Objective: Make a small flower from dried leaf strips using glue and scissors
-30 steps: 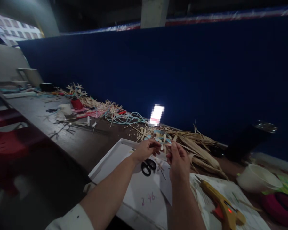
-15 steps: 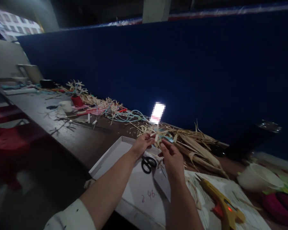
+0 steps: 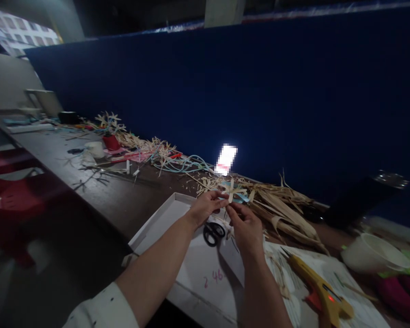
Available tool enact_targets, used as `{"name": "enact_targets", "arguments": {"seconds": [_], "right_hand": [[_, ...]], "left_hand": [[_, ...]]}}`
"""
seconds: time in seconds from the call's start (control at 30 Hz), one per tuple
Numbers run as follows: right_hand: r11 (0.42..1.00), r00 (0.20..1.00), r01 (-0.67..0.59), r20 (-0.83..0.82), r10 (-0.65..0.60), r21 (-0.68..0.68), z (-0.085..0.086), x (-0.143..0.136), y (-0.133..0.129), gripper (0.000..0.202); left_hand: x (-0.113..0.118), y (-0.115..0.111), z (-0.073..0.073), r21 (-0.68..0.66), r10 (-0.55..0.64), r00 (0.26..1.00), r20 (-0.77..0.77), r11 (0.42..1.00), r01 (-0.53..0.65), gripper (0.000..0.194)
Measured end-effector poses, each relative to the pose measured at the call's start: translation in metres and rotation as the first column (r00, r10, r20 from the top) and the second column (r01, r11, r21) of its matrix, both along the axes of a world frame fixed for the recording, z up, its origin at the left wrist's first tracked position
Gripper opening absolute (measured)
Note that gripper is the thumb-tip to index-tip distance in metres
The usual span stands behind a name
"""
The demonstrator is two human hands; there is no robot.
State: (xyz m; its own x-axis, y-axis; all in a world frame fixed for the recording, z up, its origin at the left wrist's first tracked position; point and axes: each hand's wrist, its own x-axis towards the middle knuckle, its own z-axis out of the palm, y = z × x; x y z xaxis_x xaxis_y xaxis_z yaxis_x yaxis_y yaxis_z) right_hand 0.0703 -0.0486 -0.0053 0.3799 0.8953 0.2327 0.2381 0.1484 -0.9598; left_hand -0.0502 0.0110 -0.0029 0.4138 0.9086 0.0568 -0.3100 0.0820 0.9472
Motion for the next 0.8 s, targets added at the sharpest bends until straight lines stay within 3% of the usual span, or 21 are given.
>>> {"name": "enact_targets", "arguments": {"seconds": [0.2,0.43,0.8], "right_hand": [[0.999,0.999,-0.026,-0.025,0.025,-0.047,-0.0004,-0.0013,-0.0022,0.047],[0.999,0.999,0.007,-0.048,-0.005,0.032,0.0007,-0.0027,0.0,0.045],[0.997,0.994,-0.074,-0.076,0.077,0.035,-0.0059,-0.0046,0.0024,0.034]], "left_hand": [[-0.0009,-0.0004,0.0,0.051,-0.046,0.999,0.008,0.998,0.045,0.043],[-0.0039,-0.0028,0.0074,0.111,-0.042,0.999,0.001,0.993,0.042,0.052],[0.0,0.0011,0.0024,0.134,-0.016,0.998,0.055,0.991,0.008,0.041]]}}
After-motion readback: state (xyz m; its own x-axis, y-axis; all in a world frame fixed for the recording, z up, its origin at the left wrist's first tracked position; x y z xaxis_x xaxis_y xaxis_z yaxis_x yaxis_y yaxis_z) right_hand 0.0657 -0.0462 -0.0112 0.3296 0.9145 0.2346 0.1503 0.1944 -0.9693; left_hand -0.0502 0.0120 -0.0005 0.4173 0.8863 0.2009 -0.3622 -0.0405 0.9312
